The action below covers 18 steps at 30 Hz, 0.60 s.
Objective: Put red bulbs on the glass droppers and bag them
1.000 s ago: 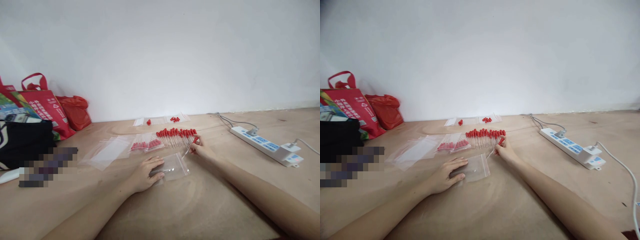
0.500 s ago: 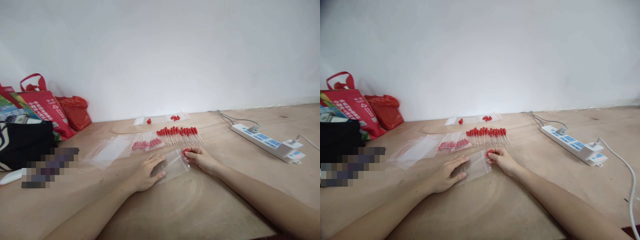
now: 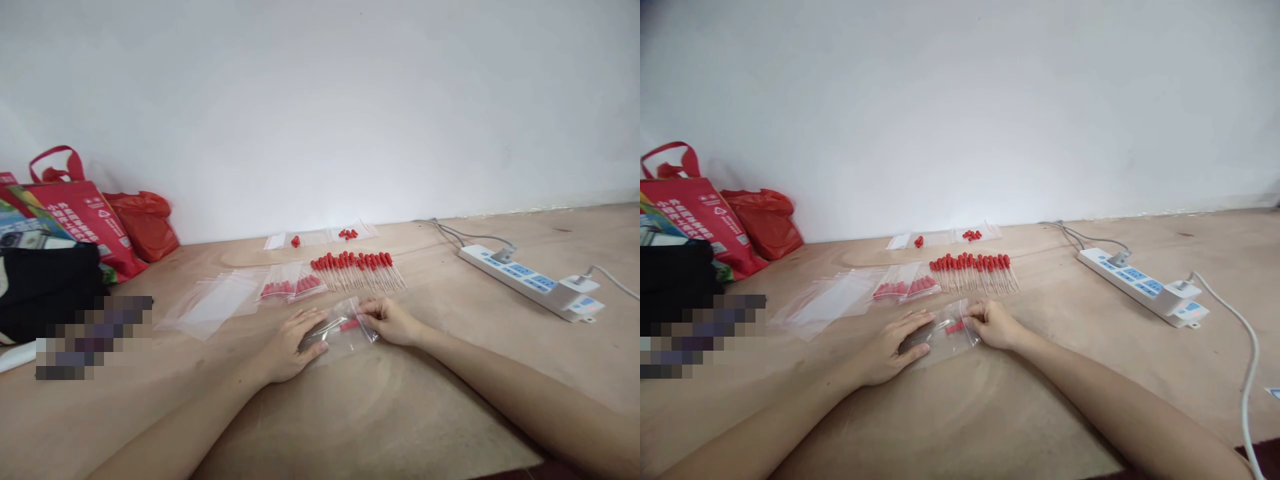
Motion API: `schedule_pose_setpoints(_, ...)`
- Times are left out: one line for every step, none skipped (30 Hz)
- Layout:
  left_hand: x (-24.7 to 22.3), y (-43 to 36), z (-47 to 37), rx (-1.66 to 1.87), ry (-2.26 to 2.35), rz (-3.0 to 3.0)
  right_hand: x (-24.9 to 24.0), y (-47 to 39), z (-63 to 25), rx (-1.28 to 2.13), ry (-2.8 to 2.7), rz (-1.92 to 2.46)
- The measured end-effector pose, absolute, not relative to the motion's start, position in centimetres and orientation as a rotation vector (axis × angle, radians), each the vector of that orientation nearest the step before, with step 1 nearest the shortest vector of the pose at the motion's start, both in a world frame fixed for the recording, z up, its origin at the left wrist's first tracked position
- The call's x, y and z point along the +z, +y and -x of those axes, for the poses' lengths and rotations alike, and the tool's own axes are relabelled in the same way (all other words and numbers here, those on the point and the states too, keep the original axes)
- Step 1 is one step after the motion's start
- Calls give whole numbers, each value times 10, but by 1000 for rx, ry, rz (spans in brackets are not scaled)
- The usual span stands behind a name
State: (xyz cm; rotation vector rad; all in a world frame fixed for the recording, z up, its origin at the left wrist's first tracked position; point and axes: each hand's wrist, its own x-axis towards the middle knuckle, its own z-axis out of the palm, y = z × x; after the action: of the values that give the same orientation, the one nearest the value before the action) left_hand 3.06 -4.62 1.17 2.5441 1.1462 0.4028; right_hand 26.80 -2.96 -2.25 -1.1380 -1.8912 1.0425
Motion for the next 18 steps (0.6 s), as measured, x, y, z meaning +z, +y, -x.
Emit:
schedule_pose_setpoints(12, -46, -30, 413, 1145, -2543, -20, -26, -271, 1030, -1905, 1165)
schedule_pose_setpoints(12, -46, -30, 425, 1143, -2541, -17, -20, -274, 991, -1893, 1222)
schedule_pose_setpoints(12, -46, -30, 440, 1136, -2538, -13, -13, -278, 922, -1863, 1306)
schedule_pose_setpoints(12, -46, -30, 458, 1123, -2535, -9, -5, -282, 796, -1824, 1395)
schedule_pose_setpoints(12, -46, -30, 486, 1104, -2534, -5, 4, -286, 643, -1809, 1486)
schedule_pose_setpoints(12, -46, -30, 532, 1086, -2536, -1, 14, -288, 511, -1797, 1577)
schedule_pose_setpoints(11, -45, -29, 591, 1068, -2539, 3, 22, -289, 413, -1786, 1666)
schedule_pose_setpoints(10, -45, -29, 649, 1052, -2543, 6, 30, -289, 337, -1791, 1755)
schedule_pose_setpoints(9, -44, -28, 700, 1040, -2547, 9, 37, -287, 288, -1799, 1831)
schedule_pose_setpoints(9, -44, -28, 737, 1031, -2550, 10, 42, -283, 260, -1808, 1894)
schedule_pose_setpoints(8, -44, -27, 758, 1024, -2551, 10, 46, -279, 244, -1814, 1944)
schedule_pose_setpoints(8, -43, -27, 758, 1017, -2548, 10, 49, -275, 236, -1814, 1981)
schedule_pose_setpoints(8, -44, -27, 747, 1010, -2543, 10, 52, -271, 233, -1803, 2009)
schedule_pose_setpoints(8, -44, -26, 733, 1006, -2535, 9, 54, -267, 231, -1788, 2031)
schedule_pose_setpoints(9, -44, -27, 714, 1002, -2527, 8, 56, -265, 229, -1775, 2054)
schedule_pose_setpoints(10, -45, -27, 691, 999, -2520, 8, 57, -262, 229, -1765, 2073)
schedule_pose_setpoints(10, -45, -27, 670, 995, -2515, 7, 59, -261, 232, -1757, 2087)
schedule_pose_setpoints(11, -46, -27, 651, 990, -2511, 7, 60, -259, 238, -1752, 2095)
